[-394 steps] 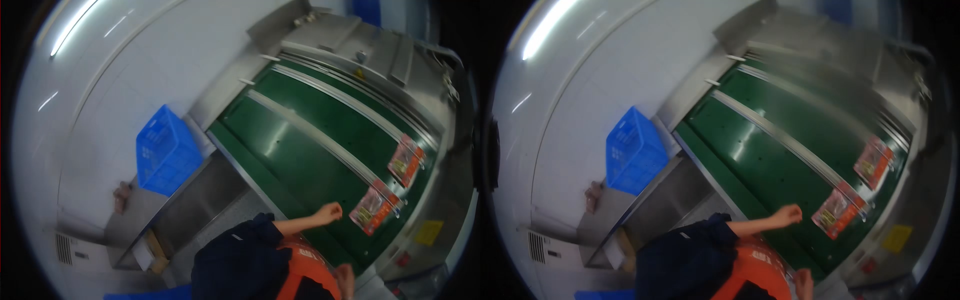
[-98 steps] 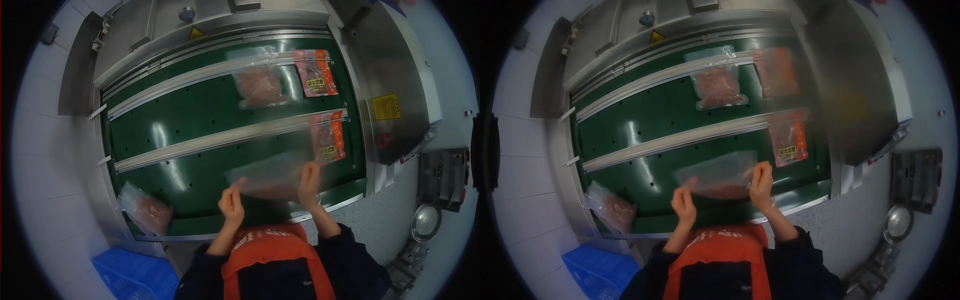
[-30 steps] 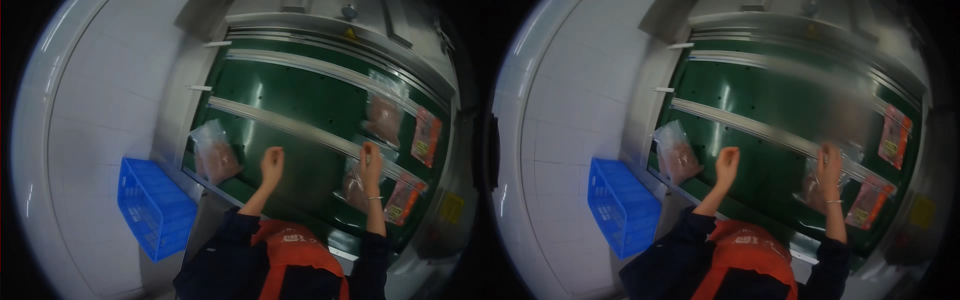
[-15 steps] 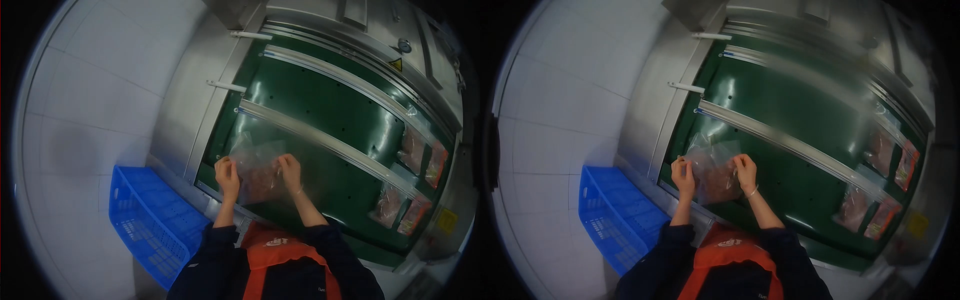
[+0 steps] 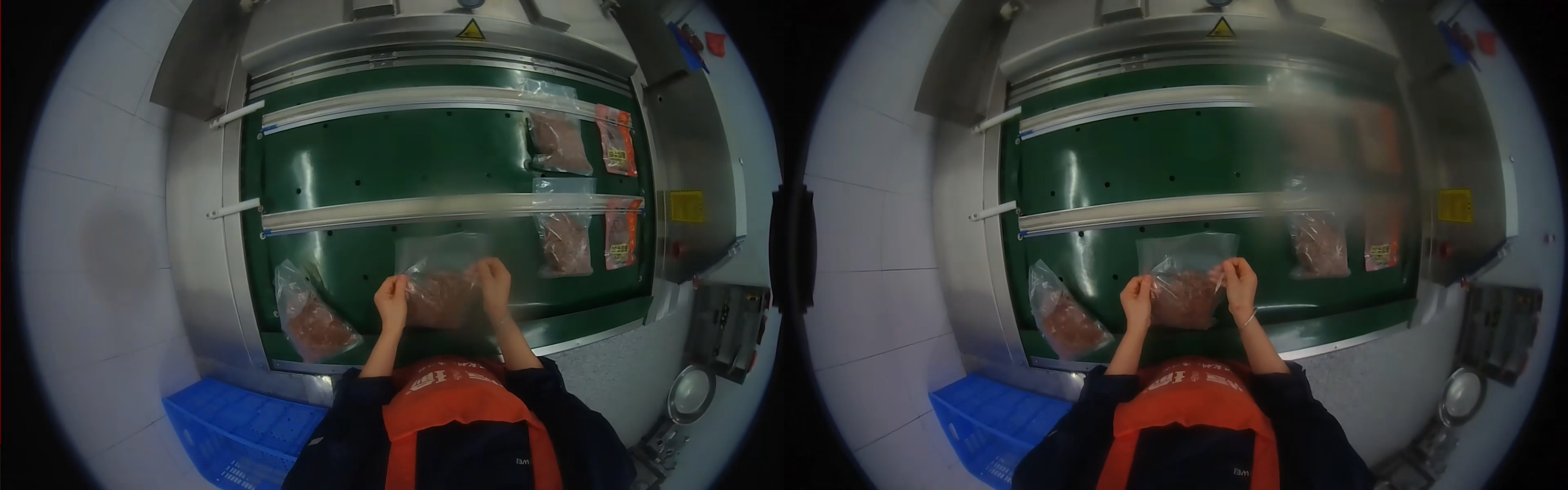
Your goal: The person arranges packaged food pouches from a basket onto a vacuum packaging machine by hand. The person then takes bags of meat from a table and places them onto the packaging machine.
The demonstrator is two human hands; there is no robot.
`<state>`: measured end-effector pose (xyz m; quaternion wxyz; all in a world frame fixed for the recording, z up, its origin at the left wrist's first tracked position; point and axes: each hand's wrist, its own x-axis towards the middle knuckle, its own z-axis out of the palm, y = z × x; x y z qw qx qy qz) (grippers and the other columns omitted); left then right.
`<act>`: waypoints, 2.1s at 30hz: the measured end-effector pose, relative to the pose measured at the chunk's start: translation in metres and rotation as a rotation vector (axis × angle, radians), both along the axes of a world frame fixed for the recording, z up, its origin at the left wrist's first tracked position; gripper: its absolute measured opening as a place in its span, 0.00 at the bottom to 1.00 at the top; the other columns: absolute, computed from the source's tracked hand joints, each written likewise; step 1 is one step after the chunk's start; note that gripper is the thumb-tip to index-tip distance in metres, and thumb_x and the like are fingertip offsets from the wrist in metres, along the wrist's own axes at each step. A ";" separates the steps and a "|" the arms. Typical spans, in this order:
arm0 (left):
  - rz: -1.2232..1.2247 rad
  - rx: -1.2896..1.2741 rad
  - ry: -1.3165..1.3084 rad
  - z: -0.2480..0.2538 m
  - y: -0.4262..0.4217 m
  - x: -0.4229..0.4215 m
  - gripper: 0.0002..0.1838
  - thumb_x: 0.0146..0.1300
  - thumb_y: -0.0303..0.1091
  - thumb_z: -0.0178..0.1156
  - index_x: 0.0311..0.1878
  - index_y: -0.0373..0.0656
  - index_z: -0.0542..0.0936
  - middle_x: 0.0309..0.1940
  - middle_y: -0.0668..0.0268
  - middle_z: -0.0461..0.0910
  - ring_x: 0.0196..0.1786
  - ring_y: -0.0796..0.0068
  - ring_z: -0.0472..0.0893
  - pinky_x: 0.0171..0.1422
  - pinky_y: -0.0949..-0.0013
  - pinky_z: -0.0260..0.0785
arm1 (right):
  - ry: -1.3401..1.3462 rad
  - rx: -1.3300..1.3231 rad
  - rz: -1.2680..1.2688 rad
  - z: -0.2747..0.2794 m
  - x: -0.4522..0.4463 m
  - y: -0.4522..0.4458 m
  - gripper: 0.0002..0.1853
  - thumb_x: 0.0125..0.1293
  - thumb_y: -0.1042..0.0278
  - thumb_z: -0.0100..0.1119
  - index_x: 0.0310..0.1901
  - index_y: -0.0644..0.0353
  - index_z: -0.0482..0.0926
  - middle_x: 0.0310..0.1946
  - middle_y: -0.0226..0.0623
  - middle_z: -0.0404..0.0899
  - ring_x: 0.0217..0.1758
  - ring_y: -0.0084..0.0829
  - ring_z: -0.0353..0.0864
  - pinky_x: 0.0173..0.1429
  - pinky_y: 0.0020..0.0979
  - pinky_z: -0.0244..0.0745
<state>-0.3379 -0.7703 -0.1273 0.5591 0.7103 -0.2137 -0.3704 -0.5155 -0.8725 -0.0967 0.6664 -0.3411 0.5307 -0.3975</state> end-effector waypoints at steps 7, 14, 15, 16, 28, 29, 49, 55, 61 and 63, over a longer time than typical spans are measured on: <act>-0.153 -0.074 0.103 -0.021 -0.041 -0.029 0.12 0.63 0.36 0.52 0.33 0.36 0.77 0.27 0.62 0.79 0.27 0.74 0.76 0.30 0.74 0.68 | 0.600 -0.222 0.244 -0.053 -0.041 -0.053 0.13 0.56 0.65 0.52 0.25 0.68 0.77 0.18 0.45 0.76 0.25 0.36 0.79 0.32 0.33 0.72; 0.070 0.255 0.637 -0.018 -0.044 -0.018 0.15 0.65 0.41 0.50 0.35 0.37 0.77 0.32 0.57 0.80 0.30 0.70 0.78 0.28 0.73 0.67 | 0.615 -0.304 0.299 -0.051 -0.015 -0.081 0.14 0.55 0.62 0.52 0.25 0.66 0.78 0.22 0.49 0.76 0.29 0.45 0.78 0.34 0.37 0.72; 0.081 0.238 0.610 -0.012 -0.052 -0.021 0.15 0.65 0.41 0.50 0.36 0.37 0.77 0.33 0.57 0.80 0.31 0.70 0.79 0.27 0.73 0.66 | 0.608 -0.294 0.289 -0.051 -0.018 -0.085 0.14 0.55 0.62 0.52 0.25 0.66 0.78 0.22 0.49 0.76 0.29 0.45 0.78 0.34 0.37 0.72; 0.095 0.218 0.585 -0.007 -0.062 -0.026 0.15 0.65 0.41 0.50 0.37 0.38 0.77 0.34 0.57 0.79 0.32 0.70 0.79 0.27 0.74 0.65 | 0.631 -0.298 0.261 -0.051 -0.022 -0.090 0.14 0.56 0.62 0.52 0.26 0.66 0.78 0.22 0.49 0.76 0.29 0.45 0.78 0.34 0.37 0.72; 0.222 -0.021 0.603 -0.026 -0.082 -0.058 0.15 0.66 0.37 0.47 0.48 0.38 0.73 0.36 0.59 0.79 0.35 0.69 0.79 0.40 0.70 0.72 | 0.587 -0.430 0.180 -0.050 -0.037 -0.104 0.11 0.58 0.66 0.52 0.28 0.66 0.77 0.19 0.47 0.75 0.25 0.45 0.78 0.29 0.34 0.70; 0.232 -0.023 0.607 -0.028 -0.090 -0.056 0.15 0.66 0.37 0.47 0.48 0.38 0.73 0.36 0.59 0.79 0.35 0.69 0.79 0.40 0.70 0.72 | 0.736 -0.482 0.191 -0.046 -0.039 -0.105 0.10 0.58 0.66 0.53 0.29 0.65 0.76 0.21 0.46 0.76 0.28 0.44 0.77 0.32 0.36 0.70; 0.044 0.030 0.275 -0.033 -0.127 -0.037 0.06 0.60 0.30 0.57 0.35 0.37 0.75 0.26 0.65 0.79 0.25 0.82 0.75 0.25 0.80 0.62 | 0.872 -1.055 0.400 -0.014 -0.015 -0.197 0.03 0.56 0.75 0.51 0.31 0.61 0.69 0.30 0.43 0.68 0.35 0.44 0.71 0.39 0.38 0.67; 0.169 -0.039 0.282 -0.024 -0.148 -0.036 0.07 0.59 0.25 0.55 0.33 0.40 0.65 0.27 0.61 0.78 0.32 0.72 0.80 0.28 0.78 0.67 | 0.847 -1.094 0.438 -0.018 -0.011 -0.217 0.03 0.57 0.76 0.51 0.33 0.62 0.69 0.31 0.44 0.68 0.36 0.46 0.70 0.40 0.39 0.67; 0.088 0.093 0.145 -0.021 -0.130 -0.025 0.10 0.56 0.28 0.58 0.37 0.35 0.70 0.30 0.62 0.77 0.33 0.76 0.77 0.37 0.75 0.69 | 0.893 -1.112 0.494 -0.008 -0.015 -0.216 0.07 0.54 0.77 0.54 0.35 0.63 0.70 0.32 0.42 0.69 0.37 0.42 0.72 0.39 0.36 0.70; 0.118 -0.061 -0.108 0.033 -0.092 0.001 0.11 0.57 0.28 0.58 0.39 0.34 0.70 0.33 0.60 0.76 0.35 0.74 0.77 0.40 0.74 0.68 | 1.018 -1.431 0.194 0.035 0.010 -0.194 0.14 0.52 0.75 0.57 0.42 0.64 0.70 0.39 0.44 0.69 0.42 0.42 0.72 0.43 0.35 0.70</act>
